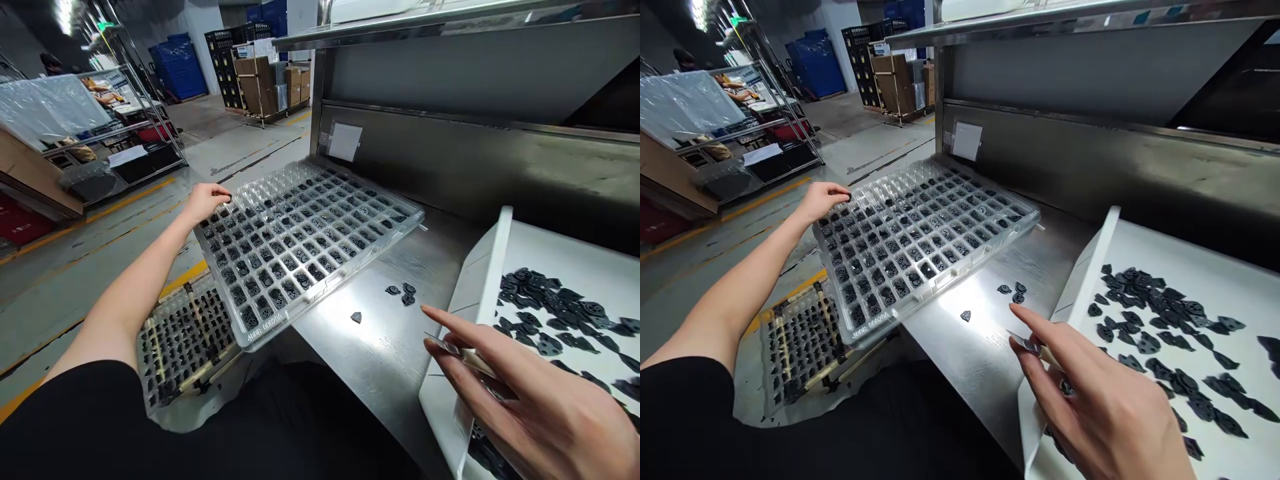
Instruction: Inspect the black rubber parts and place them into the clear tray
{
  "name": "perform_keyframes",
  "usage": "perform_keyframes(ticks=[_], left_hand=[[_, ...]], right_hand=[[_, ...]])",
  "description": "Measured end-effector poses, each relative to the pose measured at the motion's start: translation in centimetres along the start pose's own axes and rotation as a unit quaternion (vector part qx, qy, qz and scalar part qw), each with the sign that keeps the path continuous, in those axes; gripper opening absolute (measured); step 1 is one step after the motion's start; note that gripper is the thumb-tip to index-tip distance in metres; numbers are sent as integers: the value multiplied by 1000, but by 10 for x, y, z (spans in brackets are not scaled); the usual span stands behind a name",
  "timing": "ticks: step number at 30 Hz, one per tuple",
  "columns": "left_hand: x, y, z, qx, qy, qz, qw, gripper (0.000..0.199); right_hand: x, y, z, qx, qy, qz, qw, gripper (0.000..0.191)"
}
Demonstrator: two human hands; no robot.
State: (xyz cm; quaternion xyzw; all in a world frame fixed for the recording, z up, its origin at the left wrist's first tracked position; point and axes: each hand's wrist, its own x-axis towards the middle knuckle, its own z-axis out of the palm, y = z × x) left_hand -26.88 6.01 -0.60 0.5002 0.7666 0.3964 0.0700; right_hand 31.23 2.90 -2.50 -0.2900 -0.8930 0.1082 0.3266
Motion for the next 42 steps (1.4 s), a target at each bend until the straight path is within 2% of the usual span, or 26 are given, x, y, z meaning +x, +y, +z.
perform_keyframes(ticks=[4, 10, 14, 16, 17, 19, 22, 26, 29, 31, 34, 42], left_hand=[[3, -18, 0, 51, -22, -2, 998, 21], [9, -18, 6, 66, -40, 27, 997, 14], [6, 3, 2, 47, -11, 51, 997, 17], [0, 26, 10, -5, -4, 58, 998, 28], [-4, 42, 18, -63, -15, 56, 996, 33], [-17, 78, 41, -230, -74, 41, 970, 42], [-51, 136, 90, -419, -235, 5, 877, 46], [-111, 200, 146, -480, -440, -48, 757, 45], [-145, 231, 168, -481, -523, -53, 702, 48], [-158, 245, 175, -480, -545, -50, 686, 51], [-169, 259, 180, -471, -560, -55, 680, 55], [-185, 274, 180, -460, -570, -68, 677, 58]], right_hand=[[6, -2, -4, -12, -24, -50, 998, 38], [9, -6, -9, -20, -48, -82, 995, 35], [13, -7, -10, -11, -59, -92, 994, 34], [13, -7, -10, 5, -62, -91, 994, 33], [12, -7, -10, 17, -62, -84, 994, 33], [10, -8, -9, 46, -60, -61, 995, 31], [6, -12, -10, 76, -28, -14, 997, 29], [8, -19, -12, 60, 48, 45, 996, 20], [12, -21, -13, 74, 82, 73, 991, 16], [13, -19, -13, 96, 90, 83, 988, 20], [12, -14, -11, 91, 99, 72, 988, 25], [9, -7, -14, -97, 98, -31, 990, 27]])
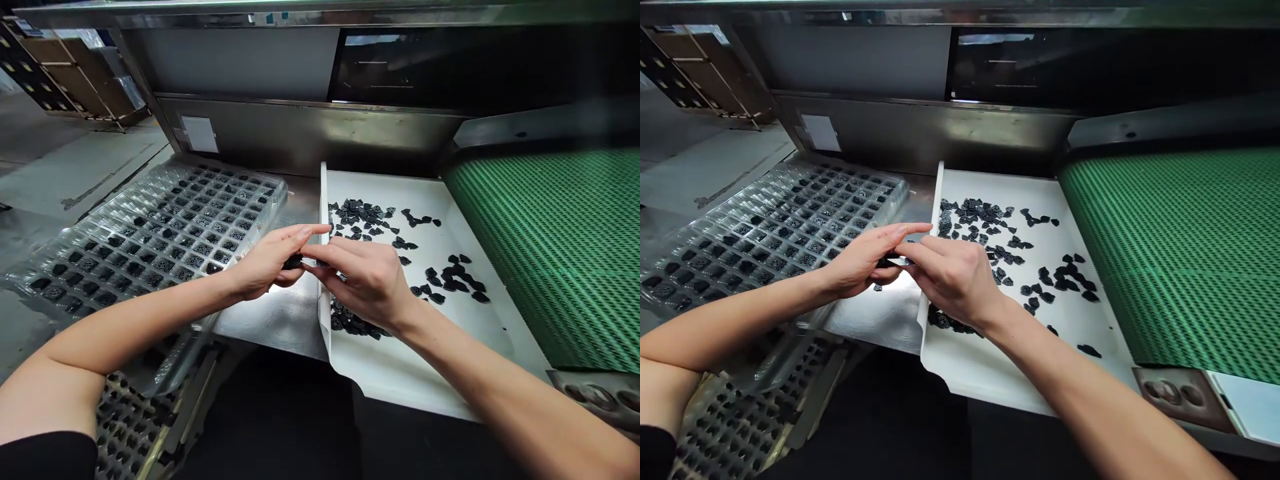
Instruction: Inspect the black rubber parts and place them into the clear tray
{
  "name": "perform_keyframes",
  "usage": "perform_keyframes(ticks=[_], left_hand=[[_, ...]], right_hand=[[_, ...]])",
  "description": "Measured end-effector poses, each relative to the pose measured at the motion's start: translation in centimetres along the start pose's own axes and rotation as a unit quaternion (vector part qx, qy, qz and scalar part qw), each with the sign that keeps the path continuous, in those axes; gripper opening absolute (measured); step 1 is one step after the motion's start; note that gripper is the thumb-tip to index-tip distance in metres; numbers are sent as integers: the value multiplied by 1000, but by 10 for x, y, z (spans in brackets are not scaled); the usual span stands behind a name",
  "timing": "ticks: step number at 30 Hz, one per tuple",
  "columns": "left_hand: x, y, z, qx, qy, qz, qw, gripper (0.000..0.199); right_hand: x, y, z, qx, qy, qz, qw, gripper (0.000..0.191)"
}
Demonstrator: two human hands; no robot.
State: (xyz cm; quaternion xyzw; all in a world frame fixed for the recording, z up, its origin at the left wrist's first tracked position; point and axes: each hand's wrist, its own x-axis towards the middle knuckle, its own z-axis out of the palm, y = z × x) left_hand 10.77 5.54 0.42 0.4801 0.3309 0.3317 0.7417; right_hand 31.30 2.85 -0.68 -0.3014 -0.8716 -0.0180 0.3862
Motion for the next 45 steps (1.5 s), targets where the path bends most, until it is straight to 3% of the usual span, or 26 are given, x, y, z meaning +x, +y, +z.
perform_keyframes(ticks=[4, 9, 16, 24, 28, 33, 45], left_hand=[[-2, -2, 3, 1, -4, 2, 1000, 54], [-7, -5, 1, -11, -14, -5, 1000, 55], [-24, -7, -18, -9, -6, -22, 1000, 48], [-56, -8, -31, -13, -49, -47, 998, 28], [-57, -15, -34, -2, -37, -17, 999, 22], [-54, -21, -38, 18, -18, 1, 1000, 20], [-52, -22, -39, 25, -17, -7, 1000, 20]], right_hand=[[3, -3, -2, -84, 2, -52, 995, 25], [7, -6, -4, -86, -8, -115, 990, 19], [5, -7, -8, -109, 16, -177, 978, 16], [8, -14, -12, -155, 14, -241, 958, 10], [5, -15, -7, -113, -5, -207, 972, 15], [0, -12, 2, 25, -15, -93, 995, 24], [-3, -9, 7, 133, -54, 22, 989, 17]])
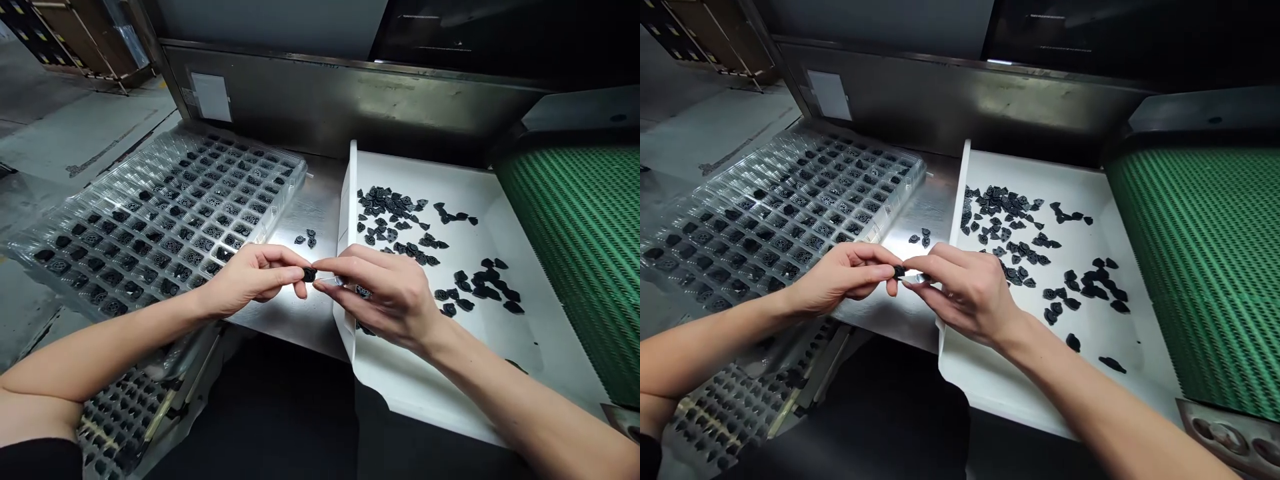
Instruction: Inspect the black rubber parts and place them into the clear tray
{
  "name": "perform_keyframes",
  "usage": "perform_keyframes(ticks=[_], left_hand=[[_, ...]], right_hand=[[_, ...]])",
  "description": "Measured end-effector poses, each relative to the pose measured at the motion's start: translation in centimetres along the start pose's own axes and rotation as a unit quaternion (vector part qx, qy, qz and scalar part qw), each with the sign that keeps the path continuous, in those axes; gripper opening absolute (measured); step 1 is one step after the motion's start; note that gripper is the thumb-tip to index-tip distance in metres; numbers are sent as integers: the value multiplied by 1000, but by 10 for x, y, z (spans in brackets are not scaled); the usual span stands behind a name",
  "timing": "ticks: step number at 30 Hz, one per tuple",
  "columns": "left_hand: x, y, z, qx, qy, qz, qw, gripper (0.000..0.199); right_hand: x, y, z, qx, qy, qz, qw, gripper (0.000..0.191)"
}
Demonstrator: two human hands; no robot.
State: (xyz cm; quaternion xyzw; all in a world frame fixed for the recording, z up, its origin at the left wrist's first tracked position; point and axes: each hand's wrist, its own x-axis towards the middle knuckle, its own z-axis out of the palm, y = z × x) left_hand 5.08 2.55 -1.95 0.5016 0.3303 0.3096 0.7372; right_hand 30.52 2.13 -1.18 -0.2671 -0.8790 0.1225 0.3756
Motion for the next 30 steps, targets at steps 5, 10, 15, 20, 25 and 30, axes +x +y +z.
perform_keyframes(ticks=[5, 10, 15, 20, 25, 30], left_hand=[[0, 1, 1, 6, 6, -1, 1000, 18], [-1, -1, 1, -7, 1, -10, 1000, 19], [1, -4, 4, -13, -4, -11, 1000, 19], [1, 1, 7, -59, -1, -53, 997, 18], [1, 2, 5, -105, -42, -88, 990, 19], [0, -3, 5, -119, -70, -100, 985, 23]], right_hand=[[2, -2, 3, 76, 15, 55, 995, 10], [7, -5, 5, 107, 14, 122, 987, 7], [7, -6, 5, 118, 10, 152, 981, 6], [6, -7, 4, 124, 4, 188, 974, 8], [7, -5, 3, 143, -8, 172, 975, 9], [7, -3, 5, 142, -16, 130, 981, 10]])
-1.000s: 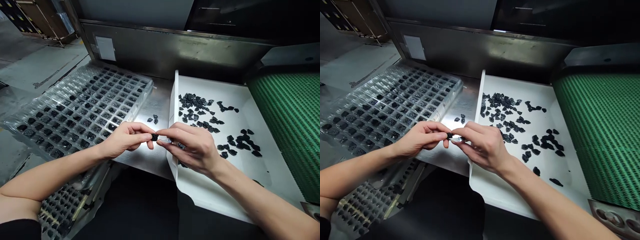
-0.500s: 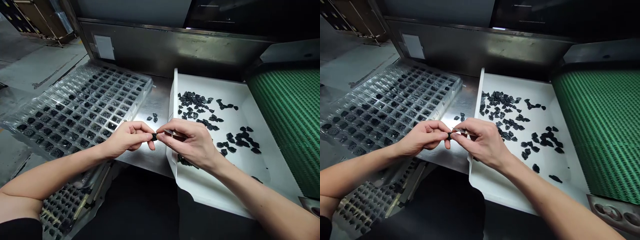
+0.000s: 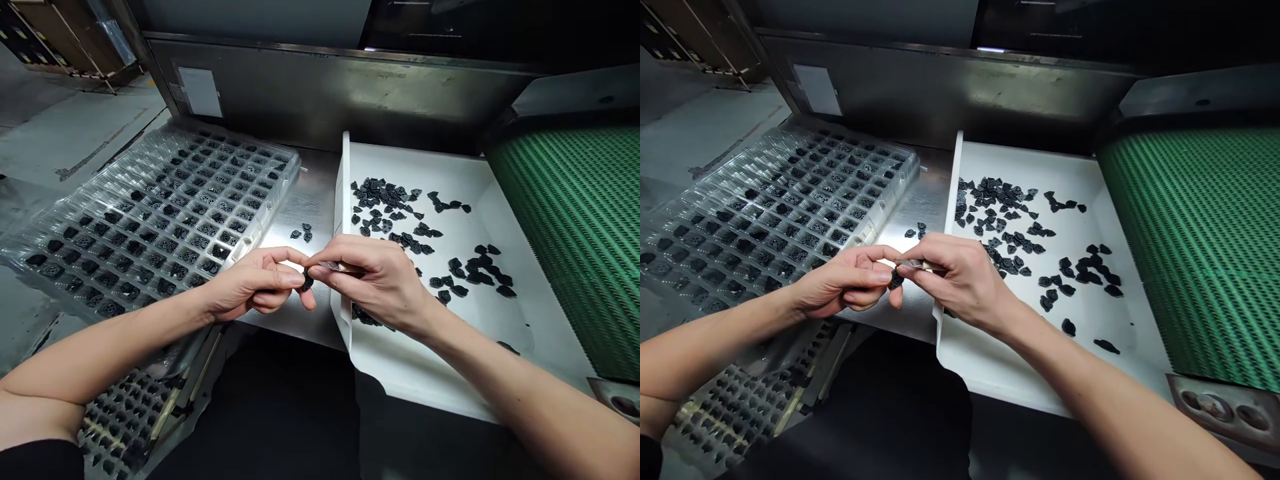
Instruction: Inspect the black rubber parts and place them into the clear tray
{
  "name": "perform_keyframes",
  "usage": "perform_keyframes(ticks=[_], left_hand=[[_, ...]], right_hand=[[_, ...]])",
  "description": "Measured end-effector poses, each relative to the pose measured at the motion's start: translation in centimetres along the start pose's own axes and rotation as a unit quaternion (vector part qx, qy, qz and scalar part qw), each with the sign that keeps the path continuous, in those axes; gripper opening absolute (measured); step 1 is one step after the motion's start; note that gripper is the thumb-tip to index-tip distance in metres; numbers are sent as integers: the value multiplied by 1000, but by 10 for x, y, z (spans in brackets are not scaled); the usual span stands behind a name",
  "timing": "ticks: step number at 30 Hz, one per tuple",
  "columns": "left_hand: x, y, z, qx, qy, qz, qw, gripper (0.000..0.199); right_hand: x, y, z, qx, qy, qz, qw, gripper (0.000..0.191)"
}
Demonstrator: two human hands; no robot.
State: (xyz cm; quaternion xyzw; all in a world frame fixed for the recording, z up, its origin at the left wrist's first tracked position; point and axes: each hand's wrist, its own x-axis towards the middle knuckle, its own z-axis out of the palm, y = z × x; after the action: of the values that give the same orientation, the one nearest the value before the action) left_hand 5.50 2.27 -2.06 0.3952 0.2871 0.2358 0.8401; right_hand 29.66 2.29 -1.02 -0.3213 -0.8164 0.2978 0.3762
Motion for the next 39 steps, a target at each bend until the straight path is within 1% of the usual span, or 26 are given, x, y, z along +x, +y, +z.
perform_keyframes(ticks=[3, 7, 10, 14, 16, 19, 22, 24, 28, 31, 39], left_hand=[[-1, -1, -1, -8, 3, 12, 1000, 23], [-2, -1, -4, -5, 21, 45, 999, 23], [-3, -2, -5, 1, 36, 83, 996, 26], [-4, -5, -5, 15, 58, 129, 990, 28], [-4, -6, -4, 26, 66, 147, 987, 29], [-4, -6, -2, 32, 74, 170, 982, 30], [-4, -6, -1, 31, 88, 177, 980, 30], [-3, -6, 0, 33, 91, 180, 979, 31], [-4, -7, -1, 43, 84, 180, 979, 32], [-4, -8, -3, 46, 82, 181, 979, 29], [-4, -7, -3, 37, 65, 173, 982, 28]], right_hand=[[0, -3, 0, -10, 16, 1, 1000, 8], [0, -9, -4, -53, 47, 26, 997, 24], [-2, -7, -6, -113, 48, -12, 992, 31], [-6, 0, -2, -173, 26, -82, 981, 30], [-7, 0, 0, -189, 18, -100, 977, 31], [-8, -2, 2, -223, 17, -109, 969, 33], [-8, -3, 2, -245, 20, -114, 963, 34], [-8, -3, 3, -242, 20, -114, 963, 34], [-8, -1, 3, -217, 13, -114, 969, 34], [-7, -2, 3, -205, 10, -118, 972, 35], [-7, -4, 2, -219, 18, -122, 968, 29]])
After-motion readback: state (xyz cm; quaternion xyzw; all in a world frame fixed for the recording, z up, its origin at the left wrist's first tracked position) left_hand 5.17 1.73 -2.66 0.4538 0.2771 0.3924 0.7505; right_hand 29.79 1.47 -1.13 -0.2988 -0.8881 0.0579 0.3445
